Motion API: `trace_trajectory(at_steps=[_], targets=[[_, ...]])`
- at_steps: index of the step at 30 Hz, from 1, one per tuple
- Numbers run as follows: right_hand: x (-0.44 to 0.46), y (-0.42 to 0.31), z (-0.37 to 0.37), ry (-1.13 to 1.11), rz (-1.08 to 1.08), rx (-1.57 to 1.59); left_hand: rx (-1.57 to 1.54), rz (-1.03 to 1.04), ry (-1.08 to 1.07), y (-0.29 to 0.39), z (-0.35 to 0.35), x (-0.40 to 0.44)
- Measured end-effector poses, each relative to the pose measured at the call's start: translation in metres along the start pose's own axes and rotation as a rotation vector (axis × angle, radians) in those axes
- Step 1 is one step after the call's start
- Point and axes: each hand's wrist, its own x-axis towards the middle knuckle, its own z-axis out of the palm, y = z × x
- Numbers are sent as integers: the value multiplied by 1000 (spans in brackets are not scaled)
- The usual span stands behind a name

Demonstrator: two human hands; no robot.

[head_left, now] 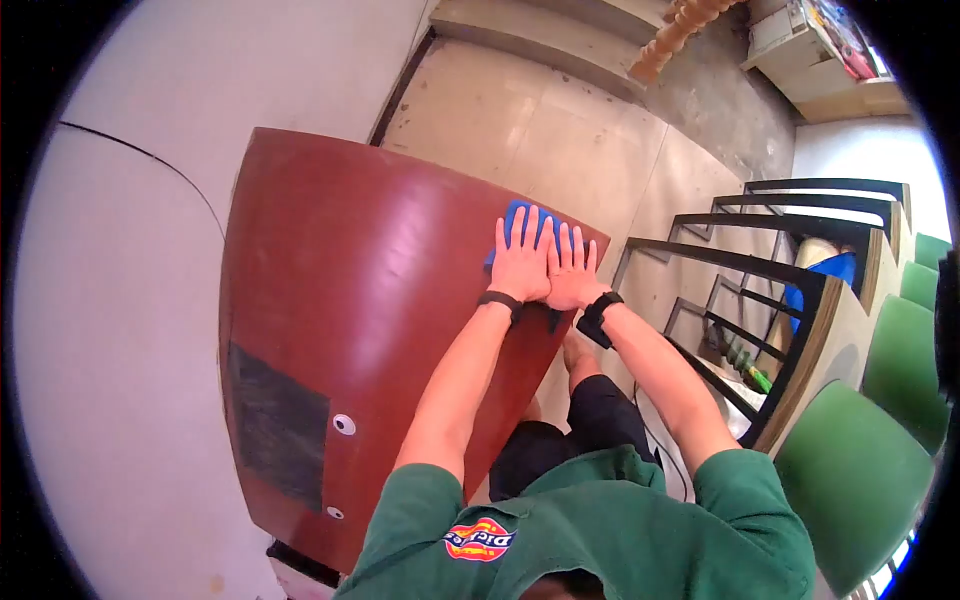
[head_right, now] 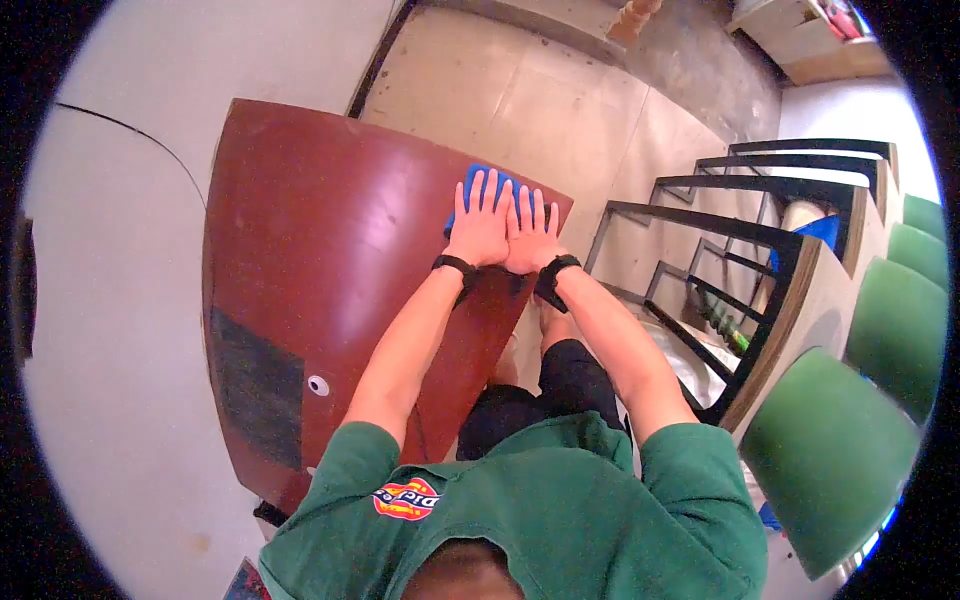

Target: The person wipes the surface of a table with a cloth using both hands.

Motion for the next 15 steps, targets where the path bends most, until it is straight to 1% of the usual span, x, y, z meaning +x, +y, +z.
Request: trace_trajectory(at_steps=[2,4,5,6,8,9,11,14,15], targets=[[-1,1,4,47,-17,-2,6,3,35,1,1,-3],[-2,5,11,113,-29,-38,15,-13,25,5,-4,-4],[-6,6,16,206,-66,29,19,-20,20,6,-6,-7],[-7,6,22,285,-88,31,9,-35,47,6,-1,-9],[-12,6,32,377,-135,52,-43,-61,104,6,7,-21],[-14,5,35,396,-162,14,-51,-79,144,5,15,-27],[-25,-2,49,425,-222,-43,-57,-119,205,5,30,-51],[-43,-24,83,504,-395,9,-46,-210,218,3,41,-108],[-52,-36,93,570,-471,96,-5,-235,264,-1,52,-127]])
